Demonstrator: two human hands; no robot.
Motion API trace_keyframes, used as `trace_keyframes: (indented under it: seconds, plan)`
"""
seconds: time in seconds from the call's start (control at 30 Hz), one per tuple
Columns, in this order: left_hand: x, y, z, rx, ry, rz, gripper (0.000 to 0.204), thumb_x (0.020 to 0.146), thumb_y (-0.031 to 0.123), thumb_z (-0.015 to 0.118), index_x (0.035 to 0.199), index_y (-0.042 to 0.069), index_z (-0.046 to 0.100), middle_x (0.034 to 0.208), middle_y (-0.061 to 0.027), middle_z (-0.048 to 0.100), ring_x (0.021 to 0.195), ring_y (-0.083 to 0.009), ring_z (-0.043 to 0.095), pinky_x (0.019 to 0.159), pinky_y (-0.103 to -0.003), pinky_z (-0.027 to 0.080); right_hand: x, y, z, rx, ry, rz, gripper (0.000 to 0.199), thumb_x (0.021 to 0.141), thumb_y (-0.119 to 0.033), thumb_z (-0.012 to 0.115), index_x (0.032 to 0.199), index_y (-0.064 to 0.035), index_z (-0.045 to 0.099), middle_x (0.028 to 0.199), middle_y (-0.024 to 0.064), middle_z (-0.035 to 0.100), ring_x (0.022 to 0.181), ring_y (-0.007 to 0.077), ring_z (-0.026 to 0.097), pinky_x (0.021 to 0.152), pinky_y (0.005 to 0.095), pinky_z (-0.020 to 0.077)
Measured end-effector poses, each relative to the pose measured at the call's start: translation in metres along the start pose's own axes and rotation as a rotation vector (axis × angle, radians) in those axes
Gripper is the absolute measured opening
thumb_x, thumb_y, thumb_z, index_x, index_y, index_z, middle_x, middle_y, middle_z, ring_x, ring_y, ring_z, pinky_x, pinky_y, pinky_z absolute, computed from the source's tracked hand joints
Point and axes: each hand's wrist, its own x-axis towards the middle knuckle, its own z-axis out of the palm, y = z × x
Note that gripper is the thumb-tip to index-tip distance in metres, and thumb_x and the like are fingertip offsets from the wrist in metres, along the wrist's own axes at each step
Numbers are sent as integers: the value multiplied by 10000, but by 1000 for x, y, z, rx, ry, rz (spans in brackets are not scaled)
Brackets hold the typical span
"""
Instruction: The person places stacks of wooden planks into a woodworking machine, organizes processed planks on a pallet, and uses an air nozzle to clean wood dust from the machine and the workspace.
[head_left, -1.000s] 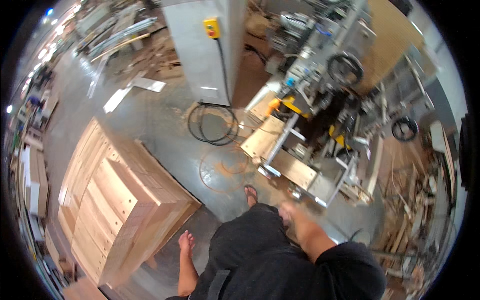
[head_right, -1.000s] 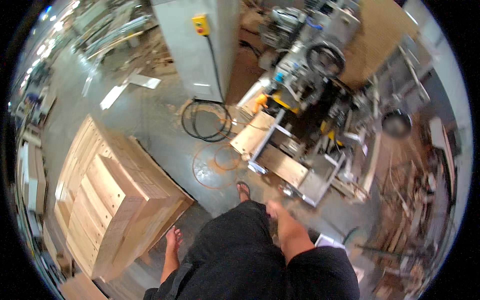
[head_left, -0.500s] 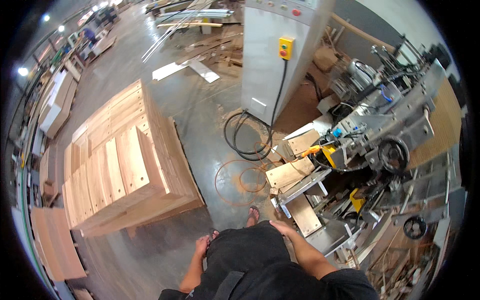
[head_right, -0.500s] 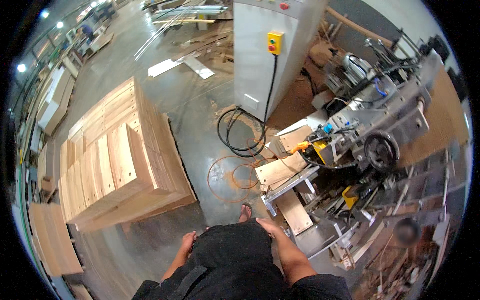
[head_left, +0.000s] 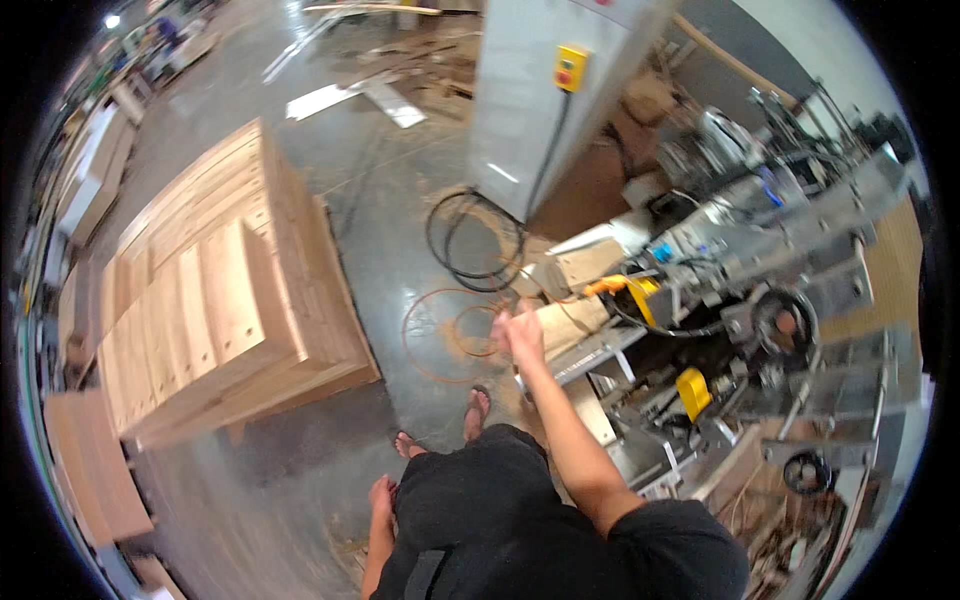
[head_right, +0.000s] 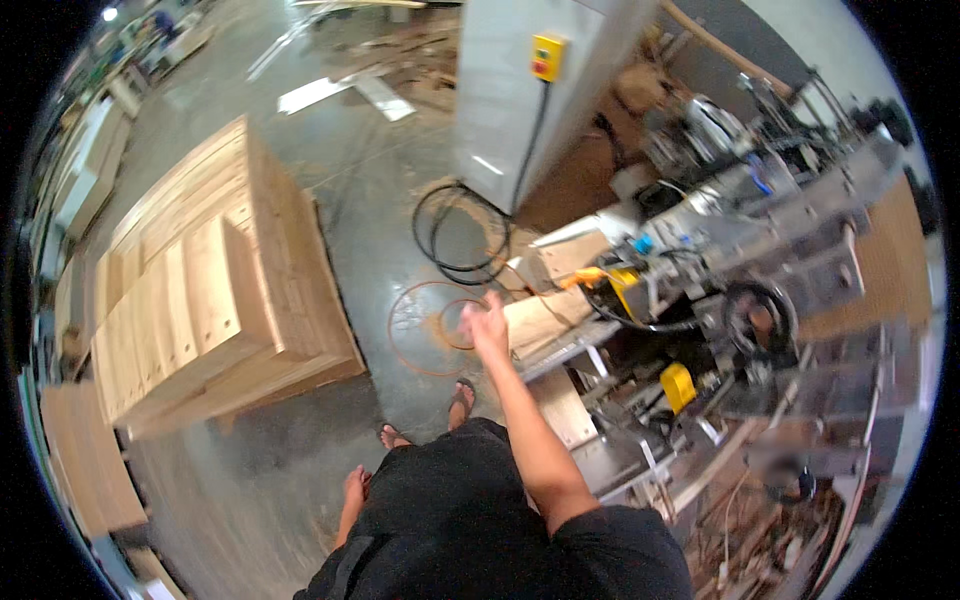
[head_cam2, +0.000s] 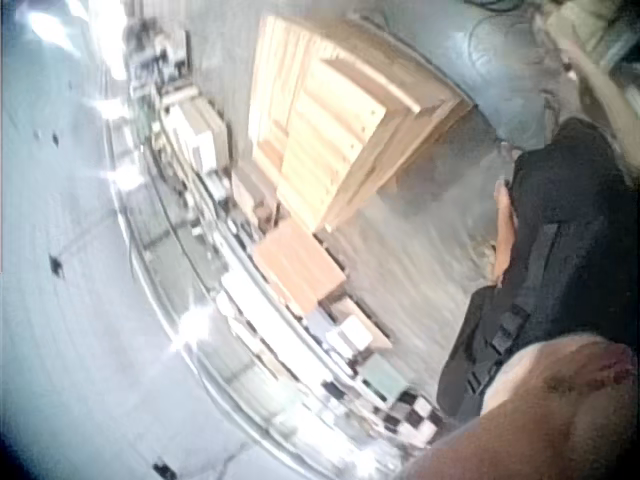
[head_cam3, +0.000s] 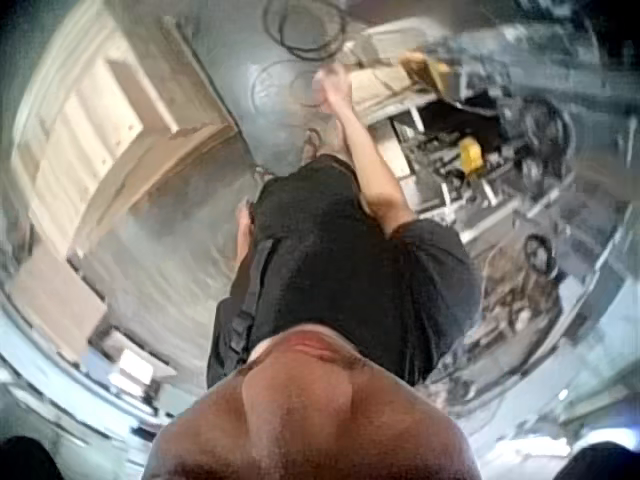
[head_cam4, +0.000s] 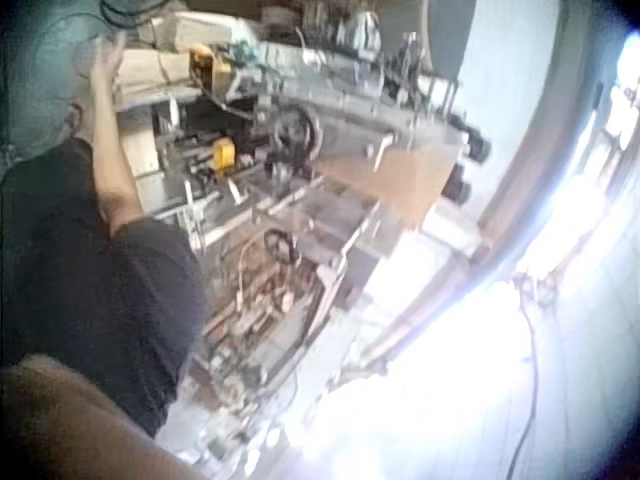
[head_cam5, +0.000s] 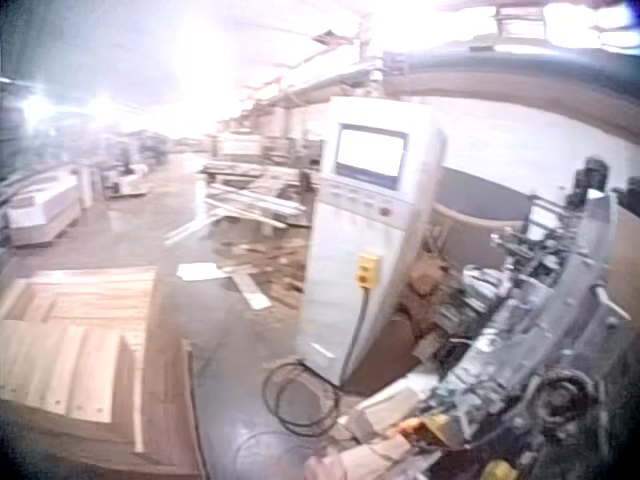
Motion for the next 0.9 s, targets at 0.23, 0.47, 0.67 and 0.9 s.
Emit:
trace_keyframes:
  seconds: [0.23, 0.47, 0.67, 0.9]
  plan:
    - [-42, 62, 2, 160, 60, -45, 497, 865, 466, 558, 1190, 91, 517, 1134, -86, 591, 998, -232, 563, 770, -401, 434, 127, -35, -171, 77, 980, -59, 594, 855, -216, 604, 1309, 2, 288, 850, 152, 563, 563, 224, 599, 405, 287, 447]
    - [-42, 73, 13, 185, 23, -10, 540, 856, 458, 570, 1235, 81, 493, 1152, -91, 588, 1025, -236, 563, 770, -396, 439, 167, -52, -228, 347, 959, 118, 372, 896, -332, 572, 943, 34, 520, 713, 118, 580, 477, 232, 548, 405, 333, 462]
    - [-48, 98, 62, 304, 17, 261, 355, 877, 330, 596, 1097, 52, 606, 998, -81, 644, 906, -180, 595, 733, -293, 453, 100, -117, -144, -889, 644, -591, 495, 950, -356, 451, 747, 48, 653, 687, 240, 619, 657, 403, 602, 609, 486, 428]
    - [-130, 193, 180, 692, -2, 854, 847, 724, 321, 760, 1371, -10, 327, 1347, -239, 432, 1282, -329, 411, 1052, -408, 336, -42, -185, -9, -678, -425, -658, 319, 929, -230, 536, 718, -3, 613, 600, 153, 566, 519, 268, 536, 510, 365, 417]
